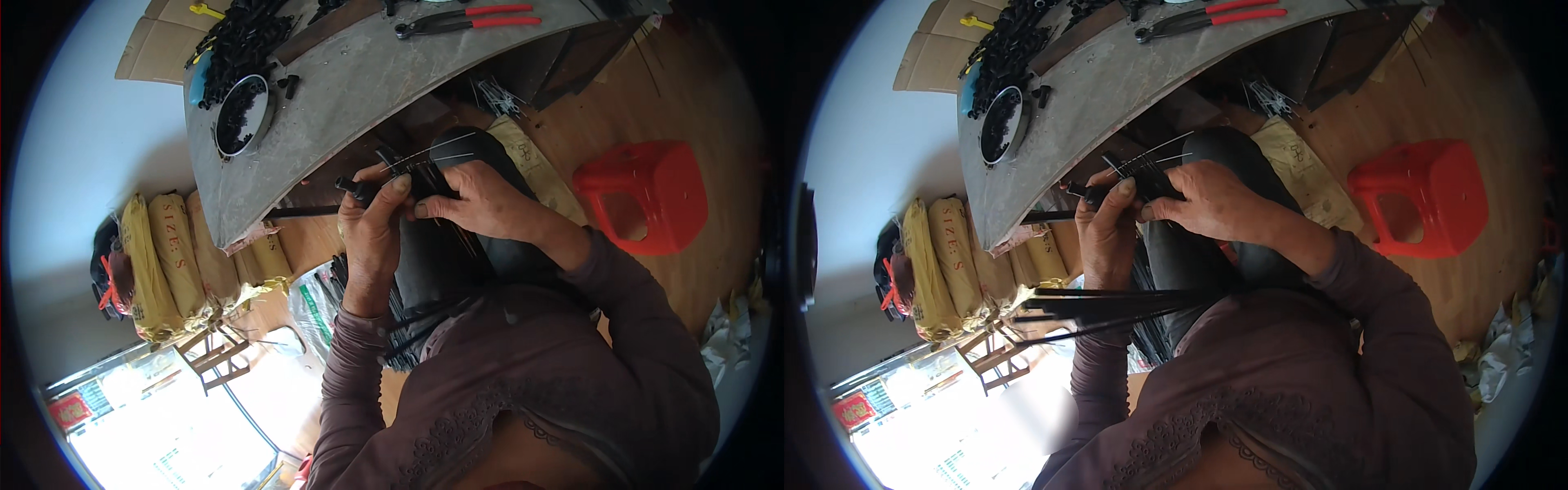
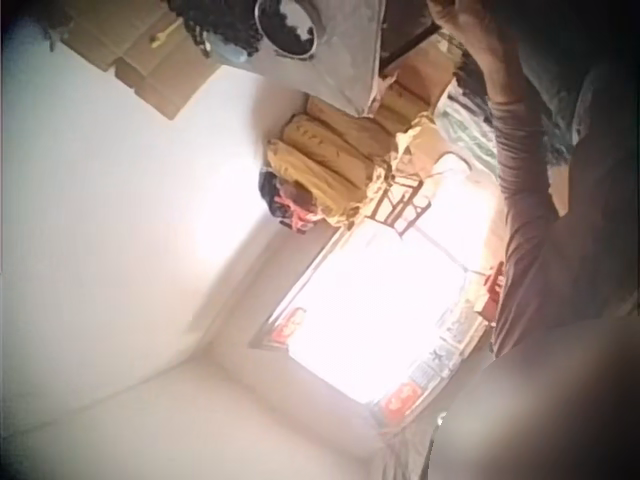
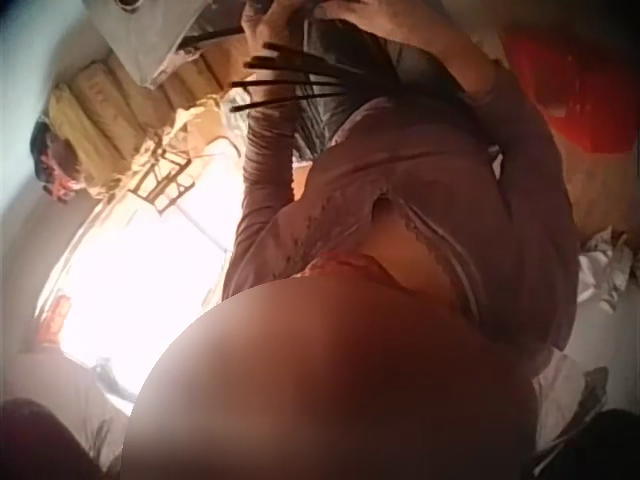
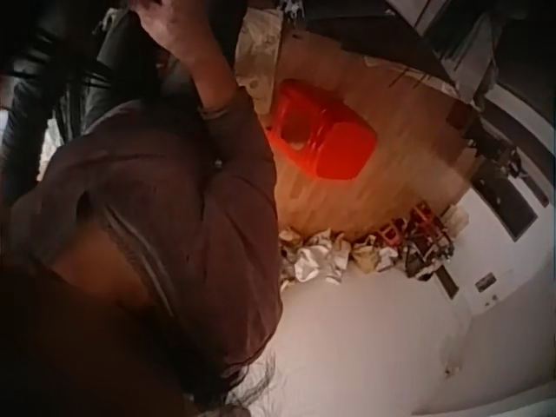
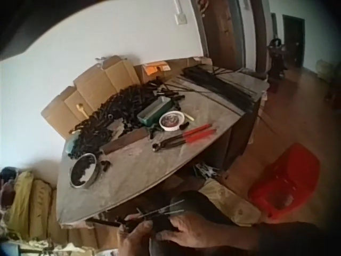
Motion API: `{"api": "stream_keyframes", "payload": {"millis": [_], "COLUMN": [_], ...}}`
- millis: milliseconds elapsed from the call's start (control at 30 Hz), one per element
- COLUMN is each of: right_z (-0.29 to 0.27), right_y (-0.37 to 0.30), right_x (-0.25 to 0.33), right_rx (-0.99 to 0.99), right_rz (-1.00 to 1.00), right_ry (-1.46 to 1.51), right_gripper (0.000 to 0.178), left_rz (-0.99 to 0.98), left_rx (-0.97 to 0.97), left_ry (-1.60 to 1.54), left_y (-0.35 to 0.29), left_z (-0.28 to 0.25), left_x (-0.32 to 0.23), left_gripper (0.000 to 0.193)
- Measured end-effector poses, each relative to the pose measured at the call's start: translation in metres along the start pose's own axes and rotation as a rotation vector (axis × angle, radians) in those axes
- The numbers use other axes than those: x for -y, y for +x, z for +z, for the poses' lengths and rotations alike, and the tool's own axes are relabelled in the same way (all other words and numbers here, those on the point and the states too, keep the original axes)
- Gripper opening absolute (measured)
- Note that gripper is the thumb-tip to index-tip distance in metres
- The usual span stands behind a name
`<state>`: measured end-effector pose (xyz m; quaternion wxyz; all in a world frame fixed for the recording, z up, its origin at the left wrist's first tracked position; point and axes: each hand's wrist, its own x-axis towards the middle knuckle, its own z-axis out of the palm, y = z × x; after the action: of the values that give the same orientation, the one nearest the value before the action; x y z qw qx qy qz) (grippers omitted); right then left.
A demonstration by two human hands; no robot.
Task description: Assembling bundles of wires into a fixture using zip ties and wire cutters at a workbench.
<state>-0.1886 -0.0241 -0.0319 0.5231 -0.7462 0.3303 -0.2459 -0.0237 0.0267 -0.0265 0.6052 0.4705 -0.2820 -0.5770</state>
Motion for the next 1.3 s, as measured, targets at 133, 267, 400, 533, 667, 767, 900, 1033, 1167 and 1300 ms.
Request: {"api": "stream_keyframes", "payload": {"millis": [133, 267, 400, 533, 667, 767, 900, 1033, 1167, 1300], "right_z": [-0.002, 0.002, 0.000, 0.004, 0.003, 0.003, 0.010, 0.005, 0.007, 0.006], "right_y": [0.000, 0.000, 0.000, -0.006, -0.008, -0.008, -0.006, -0.007, -0.008, -0.013], "right_x": [-0.010, -0.025, -0.032, -0.022, -0.016, -0.023, -0.035, -0.035, -0.033, -0.001], "right_rx": [0.041, 0.086, 0.200, 0.093, 0.111, 0.127, 0.166, 0.250, 0.224, -0.052], "right_rz": [0.056, 0.120, 0.405, 0.258, 0.269, 0.331, 0.391, 0.421, 0.456, 0.024], "right_ry": [0.043, 0.432, 0.528, 0.608, 0.596, 0.600, 0.680, 0.779, 0.688, 0.613], "right_gripper": [0.027, 0.031, 0.032, 0.032, 0.029, 0.031, 0.039, 0.043, 0.039, 0.034], "left_rz": [-0.017, -0.033, -0.023, -0.023, 0.030, 0.022, -0.008, -0.023, 0.038, 0.196], "left_rx": [0.001, 0.064, 0.114, 0.094, 0.030, 0.062, 0.094, 0.167, 0.046, -0.071], "left_ry": [-0.088, -0.119, -0.193, -0.203, -0.105, -0.165, -0.327, -0.300, -0.131, 0.175], "left_y": [0.001, 0.003, 0.000, -0.003, -0.007, -0.002, -0.004, -0.007, -0.018, -0.020], "left_z": [0.002, 0.000, 0.002, 0.006, 0.013, 0.008, 0.001, 0.005, 0.019, 0.020], "left_x": [0.002, 0.004, 0.006, 0.009, 0.008, 0.013, 0.017, 0.016, 0.008, 0.001], "left_gripper": [0.018, 0.018, 0.019, 0.021, 0.022, 0.023, 0.024, 0.025, 0.022, 0.016]}}
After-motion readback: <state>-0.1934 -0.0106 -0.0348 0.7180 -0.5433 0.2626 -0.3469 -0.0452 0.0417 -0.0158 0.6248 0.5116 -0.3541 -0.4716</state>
